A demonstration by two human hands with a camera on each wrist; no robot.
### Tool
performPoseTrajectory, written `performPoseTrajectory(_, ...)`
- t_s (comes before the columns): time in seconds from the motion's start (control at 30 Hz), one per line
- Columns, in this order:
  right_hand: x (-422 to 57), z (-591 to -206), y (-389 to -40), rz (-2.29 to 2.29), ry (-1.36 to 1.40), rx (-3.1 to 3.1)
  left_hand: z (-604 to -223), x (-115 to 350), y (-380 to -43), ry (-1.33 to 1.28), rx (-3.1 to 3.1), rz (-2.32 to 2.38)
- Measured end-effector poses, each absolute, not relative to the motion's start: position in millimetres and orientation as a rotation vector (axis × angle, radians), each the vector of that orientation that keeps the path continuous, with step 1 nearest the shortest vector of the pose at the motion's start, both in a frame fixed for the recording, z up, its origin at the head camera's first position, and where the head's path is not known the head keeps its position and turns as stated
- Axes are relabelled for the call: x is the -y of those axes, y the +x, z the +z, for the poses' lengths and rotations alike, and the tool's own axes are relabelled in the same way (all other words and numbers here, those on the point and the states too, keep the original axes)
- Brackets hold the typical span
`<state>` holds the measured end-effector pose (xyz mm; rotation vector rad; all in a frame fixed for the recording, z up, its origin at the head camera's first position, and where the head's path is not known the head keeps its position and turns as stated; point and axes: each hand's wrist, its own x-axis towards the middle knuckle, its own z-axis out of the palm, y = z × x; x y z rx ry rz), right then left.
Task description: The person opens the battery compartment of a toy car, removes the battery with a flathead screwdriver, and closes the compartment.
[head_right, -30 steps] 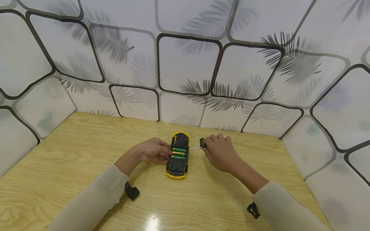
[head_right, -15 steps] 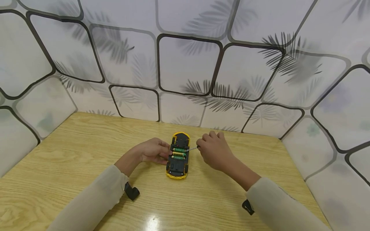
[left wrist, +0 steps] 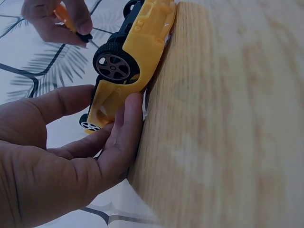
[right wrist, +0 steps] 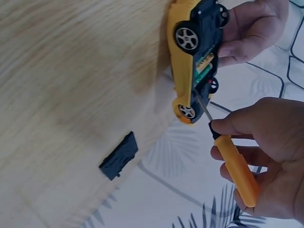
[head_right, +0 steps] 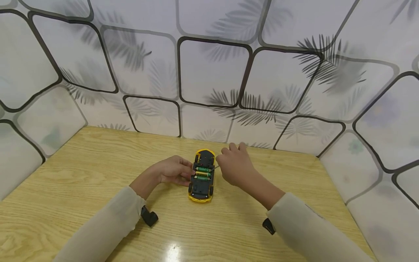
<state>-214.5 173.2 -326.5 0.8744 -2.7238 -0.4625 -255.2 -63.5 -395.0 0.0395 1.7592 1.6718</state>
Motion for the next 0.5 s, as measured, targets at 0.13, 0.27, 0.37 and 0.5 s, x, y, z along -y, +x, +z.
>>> performPoseTrajectory(0.13, -162.3, -317.7, -217.3, -0.542, 0.892, 2.781, -396.2, 63.9, -255.1, 0.044, -1.751, 1.675)
performPoseTrajectory(0.27, -155.5, -312.2, -222.5, -0.609, 0.914, 2.795, -395.7, 63.6, -254.6, 0.05, -1.744, 1.676)
performPoseTrajectory(0.37, -154.6, -312.6, -227.5, -0.602, 0.925, 2.805, -395.7, 64.1, -254.8, 0.06, -1.743, 1.672)
performPoseTrajectory(0.5, -157.8, -315.1, -231.6, -0.542, 0.945, 2.828, -397.5, 65.1, -255.6, 0.082, -1.739, 1.669)
